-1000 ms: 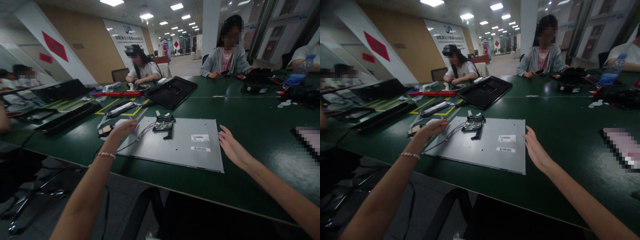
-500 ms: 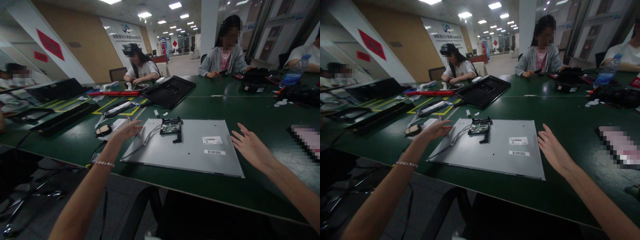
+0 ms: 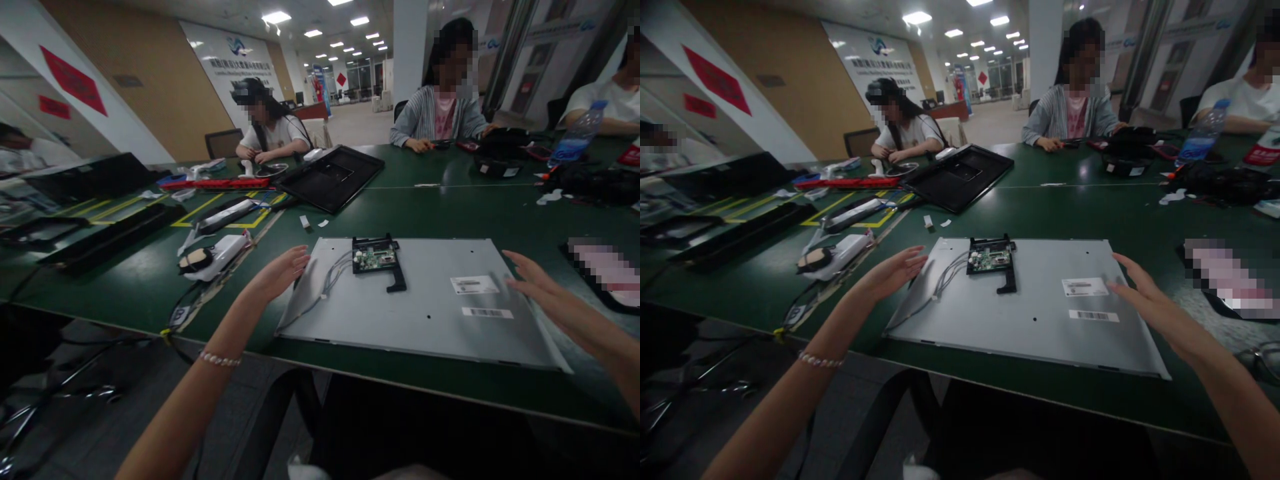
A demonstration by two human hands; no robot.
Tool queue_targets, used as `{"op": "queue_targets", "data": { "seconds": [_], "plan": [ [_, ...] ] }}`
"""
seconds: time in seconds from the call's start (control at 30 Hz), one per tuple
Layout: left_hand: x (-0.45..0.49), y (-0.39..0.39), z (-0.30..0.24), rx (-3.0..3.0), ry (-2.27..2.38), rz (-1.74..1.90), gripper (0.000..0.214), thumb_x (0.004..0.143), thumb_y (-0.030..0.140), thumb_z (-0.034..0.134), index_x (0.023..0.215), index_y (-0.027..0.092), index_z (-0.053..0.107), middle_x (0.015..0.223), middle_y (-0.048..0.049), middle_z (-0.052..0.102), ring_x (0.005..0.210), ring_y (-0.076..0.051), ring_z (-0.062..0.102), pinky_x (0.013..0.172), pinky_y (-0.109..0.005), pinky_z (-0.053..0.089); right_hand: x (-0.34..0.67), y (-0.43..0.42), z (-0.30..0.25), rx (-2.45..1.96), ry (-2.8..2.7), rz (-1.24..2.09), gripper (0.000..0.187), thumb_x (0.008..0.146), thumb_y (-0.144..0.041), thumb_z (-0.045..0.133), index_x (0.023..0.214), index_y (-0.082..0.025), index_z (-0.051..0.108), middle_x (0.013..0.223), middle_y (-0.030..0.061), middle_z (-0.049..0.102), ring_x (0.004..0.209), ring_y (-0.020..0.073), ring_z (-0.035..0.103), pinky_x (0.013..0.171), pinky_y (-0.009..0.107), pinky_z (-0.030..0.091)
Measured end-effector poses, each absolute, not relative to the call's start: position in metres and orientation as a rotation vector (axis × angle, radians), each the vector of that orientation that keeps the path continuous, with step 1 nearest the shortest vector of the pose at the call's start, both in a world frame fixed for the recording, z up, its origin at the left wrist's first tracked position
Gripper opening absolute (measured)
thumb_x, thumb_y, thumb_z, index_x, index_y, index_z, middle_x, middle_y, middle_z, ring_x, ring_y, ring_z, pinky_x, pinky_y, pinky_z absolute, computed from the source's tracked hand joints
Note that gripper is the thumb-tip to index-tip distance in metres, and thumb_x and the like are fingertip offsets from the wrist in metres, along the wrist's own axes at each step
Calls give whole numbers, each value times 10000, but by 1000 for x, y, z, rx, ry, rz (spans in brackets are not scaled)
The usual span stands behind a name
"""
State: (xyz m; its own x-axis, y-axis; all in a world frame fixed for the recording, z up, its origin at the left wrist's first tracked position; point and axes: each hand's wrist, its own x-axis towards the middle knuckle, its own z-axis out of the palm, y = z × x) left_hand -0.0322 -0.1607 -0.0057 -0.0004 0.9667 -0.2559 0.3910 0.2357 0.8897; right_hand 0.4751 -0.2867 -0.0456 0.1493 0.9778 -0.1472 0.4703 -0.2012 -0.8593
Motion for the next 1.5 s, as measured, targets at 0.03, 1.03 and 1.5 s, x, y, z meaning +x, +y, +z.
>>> {"op": "queue_targets", "data": {
  "seconds": [0.03, 1.03, 1.5],
  "plan": [
    [-28, -163, -7, 1321, 1555, 772, 407, 974, 352, 383, 1339, 232, 520, 1313, -95, 615, 1249, -198, 559, 1013, -315, 492, 479, -285, -49, -1785, -1436, 925, 756, 827, -663, 513, 1494, -371, 311, 1608, 58, 243, 1431, 434, 246, 1110, 674, 268],
    [30, -211, -24, 1531, 1519, 893, 652, 857, 446, 592, 1443, 237, 399, 1544, -107, 355, 1440, -273, 292, 1191, -408, 212, 360, -140, -52, -1083, -2190, 836, 1198, 660, -487, 789, 1571, -320, 28, 1614, 111, 197, 1430, 371, 283, 1150, 563, 264],
    [31, -210, -26, 1588, 1512, 842, 630, 890, 475, 533, 1454, 241, 376, 1550, -120, 341, 1441, -273, 294, 1187, -432, 231, 395, -189, -54, -1148, -2145, 778, 1100, 722, -516, 753, 1565, -288, 84, 1554, 157, 323, 1384, 384, 373, 1121, 594, 310]
  ]
}}
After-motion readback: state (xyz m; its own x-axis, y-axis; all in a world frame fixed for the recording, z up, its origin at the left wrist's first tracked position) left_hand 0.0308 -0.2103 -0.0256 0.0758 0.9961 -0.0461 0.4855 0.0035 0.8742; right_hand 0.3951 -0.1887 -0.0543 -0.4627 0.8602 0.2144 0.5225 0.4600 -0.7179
